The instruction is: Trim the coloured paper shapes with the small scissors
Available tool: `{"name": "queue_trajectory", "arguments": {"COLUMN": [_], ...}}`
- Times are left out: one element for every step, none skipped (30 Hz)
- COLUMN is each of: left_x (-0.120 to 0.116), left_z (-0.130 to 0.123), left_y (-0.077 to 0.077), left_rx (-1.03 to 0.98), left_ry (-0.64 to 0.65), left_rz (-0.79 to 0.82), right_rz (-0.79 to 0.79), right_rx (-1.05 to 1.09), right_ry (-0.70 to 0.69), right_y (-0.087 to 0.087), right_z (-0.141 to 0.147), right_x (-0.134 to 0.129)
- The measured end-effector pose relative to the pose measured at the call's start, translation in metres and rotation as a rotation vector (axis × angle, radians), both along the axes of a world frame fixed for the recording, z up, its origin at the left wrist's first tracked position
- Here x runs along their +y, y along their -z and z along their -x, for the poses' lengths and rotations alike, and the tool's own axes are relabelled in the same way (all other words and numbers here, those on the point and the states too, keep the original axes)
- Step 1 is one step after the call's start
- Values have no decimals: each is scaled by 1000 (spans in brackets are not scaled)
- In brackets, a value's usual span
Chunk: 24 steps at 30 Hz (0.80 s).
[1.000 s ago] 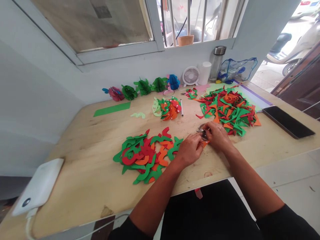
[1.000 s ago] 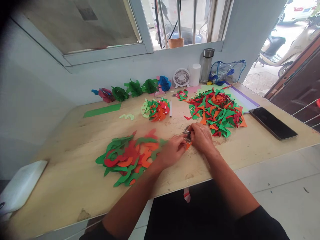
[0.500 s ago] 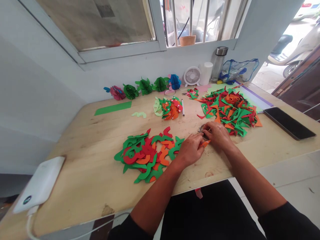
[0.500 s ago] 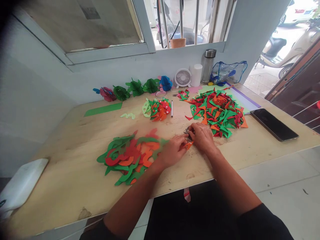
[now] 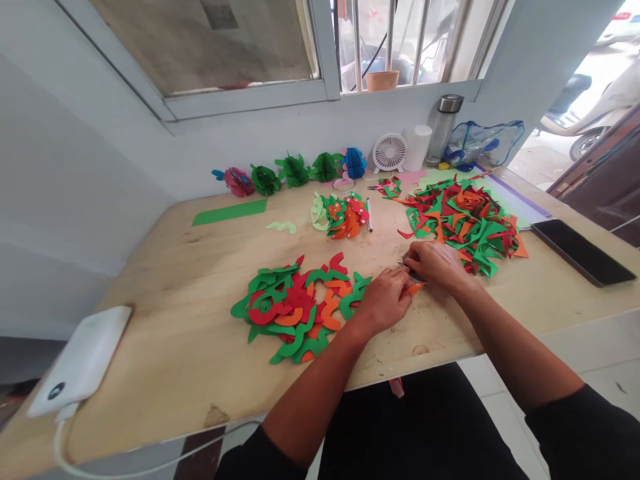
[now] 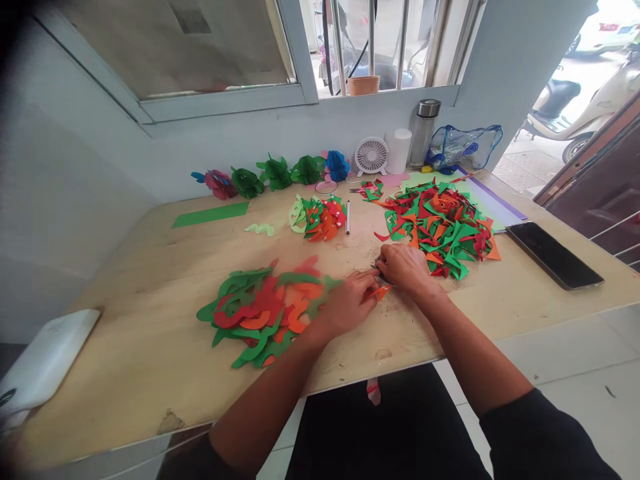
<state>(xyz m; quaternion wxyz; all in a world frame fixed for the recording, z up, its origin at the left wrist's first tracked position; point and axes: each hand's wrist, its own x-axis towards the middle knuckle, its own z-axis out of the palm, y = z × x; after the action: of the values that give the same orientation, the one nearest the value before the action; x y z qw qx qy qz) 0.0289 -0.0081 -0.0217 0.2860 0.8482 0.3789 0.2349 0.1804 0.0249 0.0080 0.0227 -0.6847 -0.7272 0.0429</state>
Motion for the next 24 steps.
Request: {"name": "queue_trajectory", "arguments": {"left_x": [0, 0, 0, 0, 0, 0, 0, 0, 0, 0, 0, 0, 0, 0, 0, 0, 0, 0, 0, 0, 0, 0, 0, 0], "left_z": [0, 0, 0, 0, 0, 1, 1, 1, 1, 1, 1, 1, 1, 1, 1, 1, 1, 1, 1, 0, 0, 0, 0, 0], "left_y": [0, 0, 0, 0, 0, 0, 0, 0, 0, 0, 0, 0, 0, 0, 0, 0, 0, 0, 0, 0, 0, -1, -1, -1], "left_rx": [4, 7, 8, 8, 7, 6, 5, 5, 6, 4, 1, -2, -5, -6, -6, -3, 0, 2, 4, 5, 5, 6, 8, 12], "left_ry": [2, 2, 2, 1, 1, 1, 1, 2, 3, 2, -1, -5, -7, -10, -11, -10, -10, -9, -9, -9, -9, -11, -13, -16], "left_rz": [-1, -2, -3, -5, -7, -8, -7, -6, -4, -4, -3, -1, 1, 4, 7, 10, 11, 10, 10, 9, 9, 10, 13, 17], "right_rz": [-2, -7, -12, -15, -16, -16, -15, -14, -17, -21, -25, -29, -32, -34, -33, -31, -28, -26, -23, -25, -30, -37, -44, -52], "right_rx": [-10, -15, -16, -15, -11, -8, -5, -1, 1, 2, 1, -2, -5, -6, -3, 8, 26, 51, 79, 106, 131, 152, 170, 184], "right_ry": [-8, -15, -18, -16, -12, -7, -2, 0, -1, -3, -4, -4, -4, -4, -2, 0, 1, 2, 1, -3, -10, -23, -39, -62], "right_y": [0, 0, 1, 2, 3, 4, 5, 6, 6, 6, 6, 6, 6, 6, 6, 6, 6, 7, 7, 8, 9, 10, 10, 11], "right_z": [0, 0, 0, -1, -1, -1, -2, -2, -2, -2, -2, -2, -2, -3, -3, -4, -5, -7, -8, -10, -12, -14, -16, -17], "right_x": [0, 0, 0, 0, -1, -1, -1, -1, -1, -1, -1, -2, -2, -2, -2, -2, -2, -2, -2, -1, -1, 0, 0, 0]}}
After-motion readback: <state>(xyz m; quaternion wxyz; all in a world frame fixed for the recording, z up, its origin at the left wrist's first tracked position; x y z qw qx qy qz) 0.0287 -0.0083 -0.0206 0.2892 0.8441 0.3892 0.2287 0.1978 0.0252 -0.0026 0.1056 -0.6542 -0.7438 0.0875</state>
